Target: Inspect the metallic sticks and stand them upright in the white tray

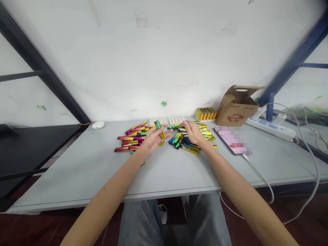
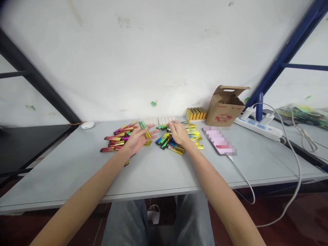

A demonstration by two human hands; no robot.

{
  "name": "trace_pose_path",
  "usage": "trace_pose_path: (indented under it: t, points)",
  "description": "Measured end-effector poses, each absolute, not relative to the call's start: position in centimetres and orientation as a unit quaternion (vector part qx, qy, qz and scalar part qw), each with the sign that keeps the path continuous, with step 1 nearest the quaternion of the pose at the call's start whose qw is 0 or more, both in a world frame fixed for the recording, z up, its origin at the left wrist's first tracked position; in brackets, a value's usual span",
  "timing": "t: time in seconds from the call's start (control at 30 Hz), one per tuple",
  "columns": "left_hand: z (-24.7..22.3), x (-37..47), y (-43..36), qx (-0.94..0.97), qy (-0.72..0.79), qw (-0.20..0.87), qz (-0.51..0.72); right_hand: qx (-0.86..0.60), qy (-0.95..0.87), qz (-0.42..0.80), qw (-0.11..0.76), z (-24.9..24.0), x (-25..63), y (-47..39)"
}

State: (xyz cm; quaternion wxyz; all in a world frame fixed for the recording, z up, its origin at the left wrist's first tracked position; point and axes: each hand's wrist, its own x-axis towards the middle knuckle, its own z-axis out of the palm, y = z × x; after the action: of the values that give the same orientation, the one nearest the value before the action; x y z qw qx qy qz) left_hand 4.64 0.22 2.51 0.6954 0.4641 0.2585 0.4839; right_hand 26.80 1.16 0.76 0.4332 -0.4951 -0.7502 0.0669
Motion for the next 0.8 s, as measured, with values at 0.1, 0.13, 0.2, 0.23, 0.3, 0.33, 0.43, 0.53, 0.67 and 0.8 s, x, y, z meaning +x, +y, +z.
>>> trace_pose_path:
  t: [0.1,0.13,0.2,0.23,0.3,0.33,0.43,0.53,0.67,0.8]
  points:
    - [2.4,4.4,0.2,0.465,0.269,0.691,0.483,-0.502,-0.761,0.080,0.403,0.5,26.8,1.3]
    - [2.3,4.4,0.2,0.469,0.268,0.692,0.478,-0.506,-0.763,0.084,0.394,0.4,26.8,1.3]
    - [2.3,4.3,0.2,0.475,0.265,0.695,0.471,-0.513,-0.764,0.090,0.381,0.4,26.8,1.3]
    - [2.3,4.3,0.1,0.476,0.262,0.696,0.469,-0.516,-0.764,0.092,0.375,0.4,26.8,1.3]
    - [2.3,4.4,0.0,0.467,0.255,0.702,0.474,-0.519,-0.766,0.094,0.367,0.5,26.8,1.2]
    - [2.4,4.5,0.0,0.456,0.251,0.707,0.478,-0.519,-0.768,0.094,0.364,0.5,26.8,1.2]
    - [2.8,4.5,0.0,0.409,0.246,0.729,0.490,-0.518,-0.768,0.094,0.365,0.5,26.8,1.3]
    - [3.3,4.3,0.1,0.373,0.247,0.745,0.495,-0.518,-0.767,0.093,0.368,0.5,26.8,1.3]
    - [3.6,4.1,0.0,0.360,0.236,0.775,0.463,-0.514,-0.769,0.092,0.370,0.5,26.8,1.3]
    - [3.3,4.2,0.0,0.371,0.229,0.791,0.429,-0.513,-0.767,0.091,0.374,0.5,26.8,1.2]
